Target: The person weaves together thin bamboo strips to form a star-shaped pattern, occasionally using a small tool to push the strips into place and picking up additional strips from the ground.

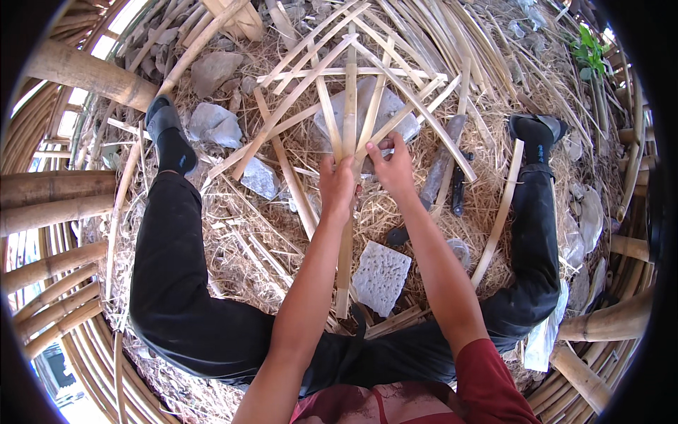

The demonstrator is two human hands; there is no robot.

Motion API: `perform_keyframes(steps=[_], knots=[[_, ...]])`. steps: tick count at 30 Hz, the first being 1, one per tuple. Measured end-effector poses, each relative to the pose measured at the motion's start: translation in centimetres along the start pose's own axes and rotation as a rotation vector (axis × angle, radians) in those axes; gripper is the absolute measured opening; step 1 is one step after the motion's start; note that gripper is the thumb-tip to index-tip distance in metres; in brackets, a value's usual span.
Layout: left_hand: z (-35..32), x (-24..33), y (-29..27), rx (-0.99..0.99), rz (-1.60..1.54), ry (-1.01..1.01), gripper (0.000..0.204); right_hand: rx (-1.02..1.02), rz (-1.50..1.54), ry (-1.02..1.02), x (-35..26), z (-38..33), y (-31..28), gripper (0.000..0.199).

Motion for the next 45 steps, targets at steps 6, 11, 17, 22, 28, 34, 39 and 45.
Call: perform_keyframes(steps=[6, 11, 17, 22, 28, 34, 39, 45], knots=[[0.1, 0.0, 0.5, -0.016, -0.121, 0.006, 0.020, -0.088, 0.098, 0.114, 1.6, 1.7, -0.1, 0.036], [-1.3, -0.6, -1.5, 0.087, -0.073, 0.028, 0.019, -0.201, 0.124, 0.051, 0.0, 0.7, 0.5, 0.032], [-2.1, -0.7, -2.6, 0.137, -0.118, 0.012, 0.021, -0.222, -0.108, -0.089, -2.3, 0.2, 0.7, 0.039], [-1.2, -0.6, -4.4, 0.012, -0.108, -0.040, 0.024, -0.198, -0.191, -0.215, -2.5, 0.7, 2.2, 0.042], [-1.2, -0.5, -4.2, 0.088, -0.031, -0.019, 0.022, -0.292, -0.533, -0.060, -2.4, -1.4, -0.4, 0.083], [0.7, -1.3, -3.2, 0.019, -0.095, -0.050, 0.022, -0.223, -0.457, -0.189, -0.9, -1.8, -0.6, 0.082], [-0.3, -1.0, -0.2, 0.122, 0.045, 0.013, 0.023, -0.231, -0.298, -0.185, 0.1, -1.3, -1.8, 0.081], [0.0, -0.8, 0.0, 0.154, 0.013, 0.023, 0.022, -0.224, -0.314, -0.129, -0.2, -1.1, -1.3, 0.078]])
Point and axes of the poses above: each hand's wrist, its own z-axis towards the middle knuckle, its own y-axis out of the palm, x = y × z, the point moved 5 cm from there along z, towards the middle knuckle, and after that the axes turned 14 degrees about z, right-handed, at the moved point
